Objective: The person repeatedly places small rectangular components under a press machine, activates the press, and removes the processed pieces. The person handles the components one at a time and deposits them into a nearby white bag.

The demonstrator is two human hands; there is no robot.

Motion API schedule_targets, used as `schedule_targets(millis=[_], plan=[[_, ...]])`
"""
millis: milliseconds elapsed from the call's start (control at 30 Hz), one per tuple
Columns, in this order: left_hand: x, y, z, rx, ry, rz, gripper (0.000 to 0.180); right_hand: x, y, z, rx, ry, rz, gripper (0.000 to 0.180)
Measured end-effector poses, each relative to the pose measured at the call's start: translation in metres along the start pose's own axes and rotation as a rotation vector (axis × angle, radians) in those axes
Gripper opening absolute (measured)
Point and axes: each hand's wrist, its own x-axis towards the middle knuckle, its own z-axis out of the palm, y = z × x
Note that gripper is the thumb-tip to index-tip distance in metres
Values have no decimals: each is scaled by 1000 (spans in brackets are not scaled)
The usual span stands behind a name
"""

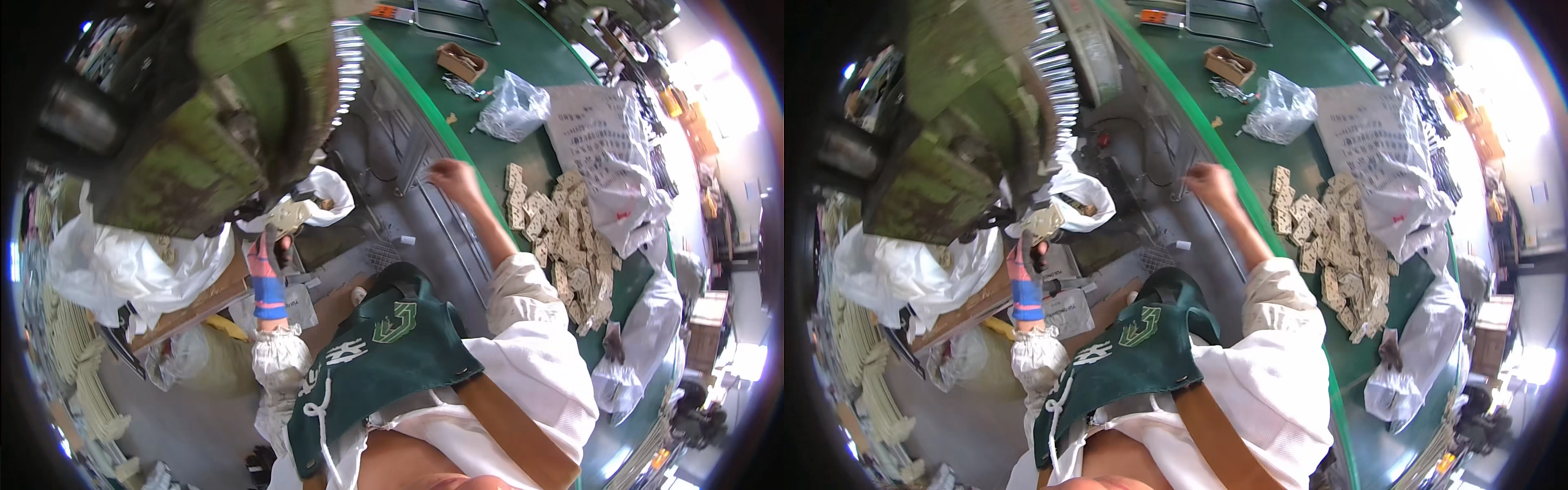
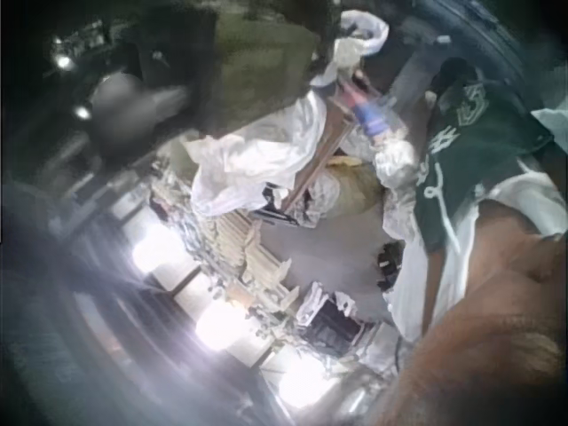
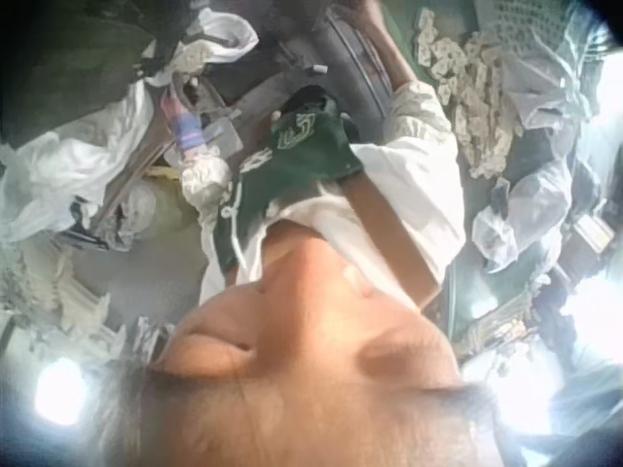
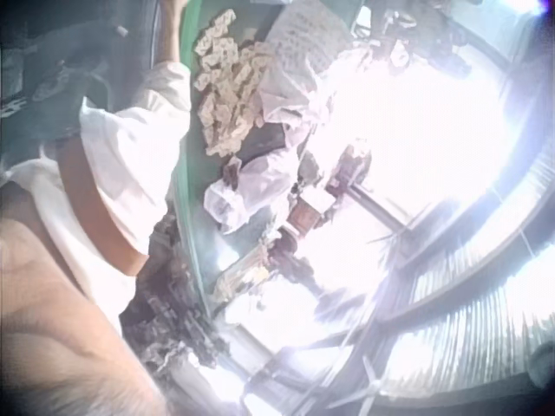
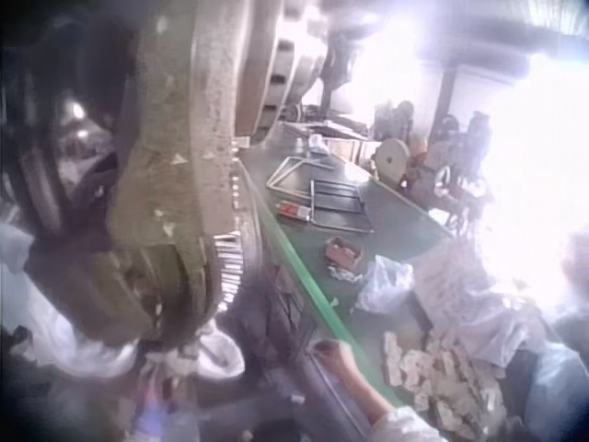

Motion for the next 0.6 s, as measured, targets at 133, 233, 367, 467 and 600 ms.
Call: schedule_targets(millis=[133, 233, 367, 467, 600], plan=[[14, -4, -4, 57, 7, 20, 35, -16, 136, -106, -657, 433, 324, 19], [11, 1, -5, 108, -30, 31, 37, -6, 158, -127, -657, 249, 584, 38], [12, -9, -4, 212, -45, 230, 39, 10, 180, -112, -569, 173, 358, 45], [7, -3, -5, 225, -34, 134, 37, 32, 150, -90, -783, 125, 255, 41], [17, -17, -21, 168, -15, 65, 39, 75, 71, -33, -597, 199, -250, 27]])
